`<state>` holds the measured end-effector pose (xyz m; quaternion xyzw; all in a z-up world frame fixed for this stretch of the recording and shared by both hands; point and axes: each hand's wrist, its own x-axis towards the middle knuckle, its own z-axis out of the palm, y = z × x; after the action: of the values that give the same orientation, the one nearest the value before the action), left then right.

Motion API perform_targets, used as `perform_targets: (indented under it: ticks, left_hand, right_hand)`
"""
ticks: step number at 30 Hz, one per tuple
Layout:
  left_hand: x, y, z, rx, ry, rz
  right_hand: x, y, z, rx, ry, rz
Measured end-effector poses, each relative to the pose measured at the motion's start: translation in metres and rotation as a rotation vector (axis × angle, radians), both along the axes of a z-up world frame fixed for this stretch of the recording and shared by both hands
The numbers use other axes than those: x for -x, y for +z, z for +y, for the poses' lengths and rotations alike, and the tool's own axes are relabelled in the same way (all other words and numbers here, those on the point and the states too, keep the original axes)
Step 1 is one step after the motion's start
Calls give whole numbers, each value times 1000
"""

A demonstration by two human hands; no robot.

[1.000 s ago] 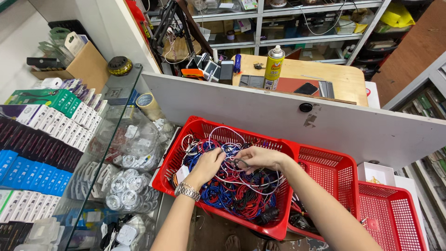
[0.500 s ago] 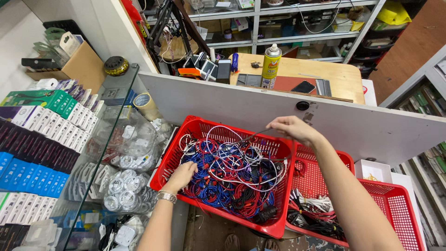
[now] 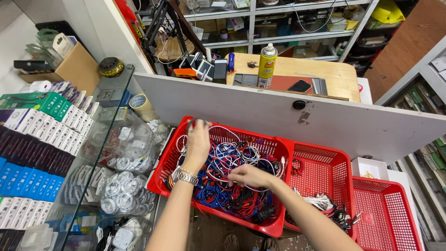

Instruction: The person sorts tangled cables from a red basket, untangling and separating them by type and color, then placing them into adjacent red baskets.

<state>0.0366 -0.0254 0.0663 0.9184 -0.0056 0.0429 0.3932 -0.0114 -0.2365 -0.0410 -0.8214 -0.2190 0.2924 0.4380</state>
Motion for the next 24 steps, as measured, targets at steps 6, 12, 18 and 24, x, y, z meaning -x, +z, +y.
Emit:
perform_targets:
  ticks: [6, 12, 18, 24]
  left_hand:
    - [19, -52, 39, -554, -505, 137]
    - [5, -91, 73, -307, -525, 78]
    - [2, -66, 65, 1381, -590, 512]
    - [6, -9, 4, 1259, 89, 136]
  right_hand:
    - [-57, 45, -75, -67, -212, -191]
    - [-64, 66, -93, 257, -350, -341]
    - [-42, 28, -54, 270, -489, -542]
    - [14, 7, 30, 174, -72, -166]
